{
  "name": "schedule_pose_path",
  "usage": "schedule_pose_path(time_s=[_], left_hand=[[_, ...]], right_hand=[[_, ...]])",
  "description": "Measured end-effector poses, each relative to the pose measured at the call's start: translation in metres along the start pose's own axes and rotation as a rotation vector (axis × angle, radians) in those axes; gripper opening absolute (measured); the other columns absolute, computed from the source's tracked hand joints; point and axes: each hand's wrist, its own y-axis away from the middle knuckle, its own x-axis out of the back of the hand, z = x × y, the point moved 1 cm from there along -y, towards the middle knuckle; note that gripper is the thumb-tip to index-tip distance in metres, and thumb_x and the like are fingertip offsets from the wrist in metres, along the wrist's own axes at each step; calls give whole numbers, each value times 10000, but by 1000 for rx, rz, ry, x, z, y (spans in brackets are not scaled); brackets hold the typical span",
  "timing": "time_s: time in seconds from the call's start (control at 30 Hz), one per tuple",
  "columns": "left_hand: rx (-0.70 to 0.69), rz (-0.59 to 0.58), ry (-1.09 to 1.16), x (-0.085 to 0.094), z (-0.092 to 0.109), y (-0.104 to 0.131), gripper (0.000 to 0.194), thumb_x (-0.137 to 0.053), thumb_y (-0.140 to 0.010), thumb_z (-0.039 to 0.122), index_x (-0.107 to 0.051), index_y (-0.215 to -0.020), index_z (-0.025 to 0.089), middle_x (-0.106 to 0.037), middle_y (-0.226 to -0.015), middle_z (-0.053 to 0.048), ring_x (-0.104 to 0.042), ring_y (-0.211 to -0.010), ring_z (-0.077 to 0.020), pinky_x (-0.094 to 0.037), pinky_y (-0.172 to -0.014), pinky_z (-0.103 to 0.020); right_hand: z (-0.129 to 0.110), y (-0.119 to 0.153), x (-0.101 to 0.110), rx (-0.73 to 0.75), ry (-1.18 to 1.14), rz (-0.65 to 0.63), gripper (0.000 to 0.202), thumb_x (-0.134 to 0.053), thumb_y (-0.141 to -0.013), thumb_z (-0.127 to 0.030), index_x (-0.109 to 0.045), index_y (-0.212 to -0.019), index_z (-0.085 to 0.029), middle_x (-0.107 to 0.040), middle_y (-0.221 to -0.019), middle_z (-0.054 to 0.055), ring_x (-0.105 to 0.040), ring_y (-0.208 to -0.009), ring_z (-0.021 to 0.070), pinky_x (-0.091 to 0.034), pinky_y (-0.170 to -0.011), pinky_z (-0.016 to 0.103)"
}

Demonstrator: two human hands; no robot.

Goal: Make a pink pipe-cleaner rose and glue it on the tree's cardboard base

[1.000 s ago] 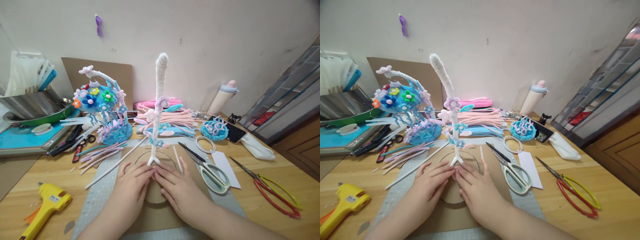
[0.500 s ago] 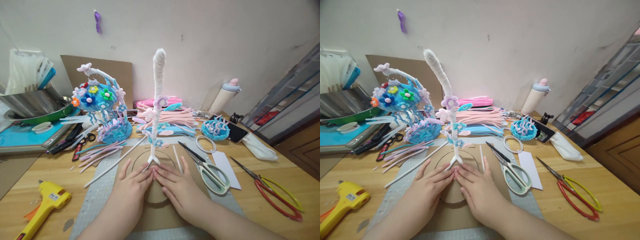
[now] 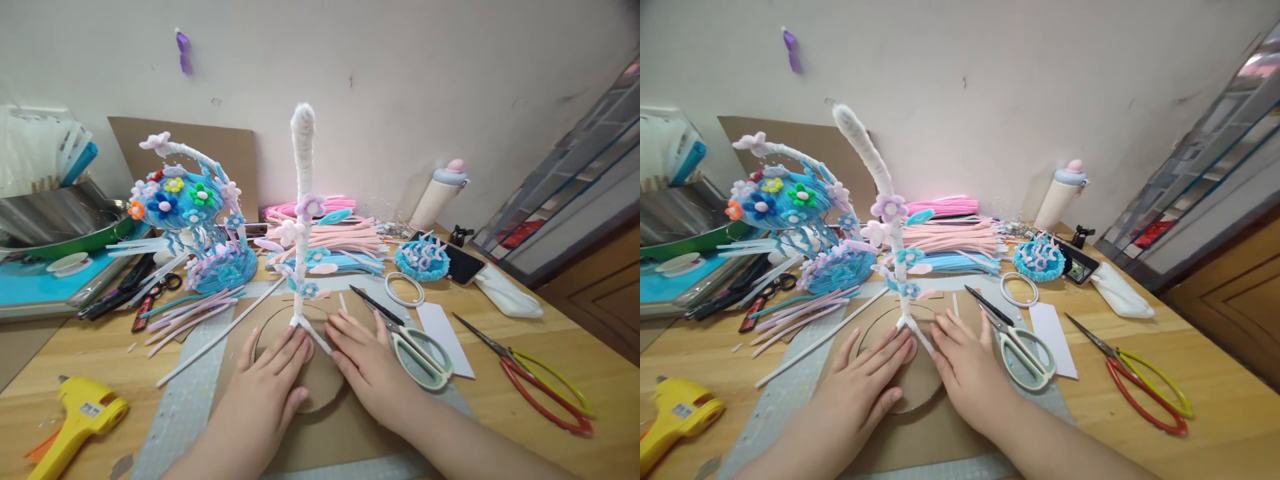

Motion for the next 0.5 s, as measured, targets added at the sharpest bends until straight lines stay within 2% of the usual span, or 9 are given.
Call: schedule_pose_path(time_s=[0.13,0.27,0.37,0.43,0.5], left_hand=[[-3,-29,-15,-3,0,2,582,-452,-931,285,-229,-1469,292,-338,-1495,-21,-334,-1378,-213,-119,-1150,-522],[-11,-21,-37,-2,0,2,576,-454,-927,283,-249,-1465,283,-345,-1491,-15,-334,-1377,-203,-82,-1162,-497],[-20,-37,-40,-3,0,1,576,-442,-926,254,-242,-1465,292,-341,-1493,9,-315,-1386,-196,-18,-1165,-501],[-17,-43,-37,-5,-1,1,586,-433,-928,238,-219,-1470,299,-327,-1500,20,-300,-1393,-194,19,-1161,-509],[-10,-40,-27,-7,-2,2,589,-421,-936,238,-194,-1475,313,-305,-1508,27,-289,-1398,-193,38,-1158,-516]], right_hand=[[3,0,-1,-77,21,-61,501,-371,-953,-379,-374,-1419,-194,-338,-1498,90,-279,-1396,264,-27,-1098,674],[3,1,-2,-83,5,-130,800,-542,-826,-563,-269,-1469,-173,-285,-1518,113,-224,-1413,295,3,-1106,661],[3,1,-2,-75,-6,-149,942,-603,-751,-624,-226,-1484,-168,-268,-1524,129,-204,-1416,313,34,-1103,654],[4,1,1,-60,-19,-147,951,-610,-743,-630,-227,-1484,-172,-287,-1518,136,-221,-1409,322,45,-1097,657],[9,0,8,-61,-20,-103,819,-575,-806,-565,-277,-1466,-183,-361,-1487,135,-289,-1382,317,8,-1100,649]])
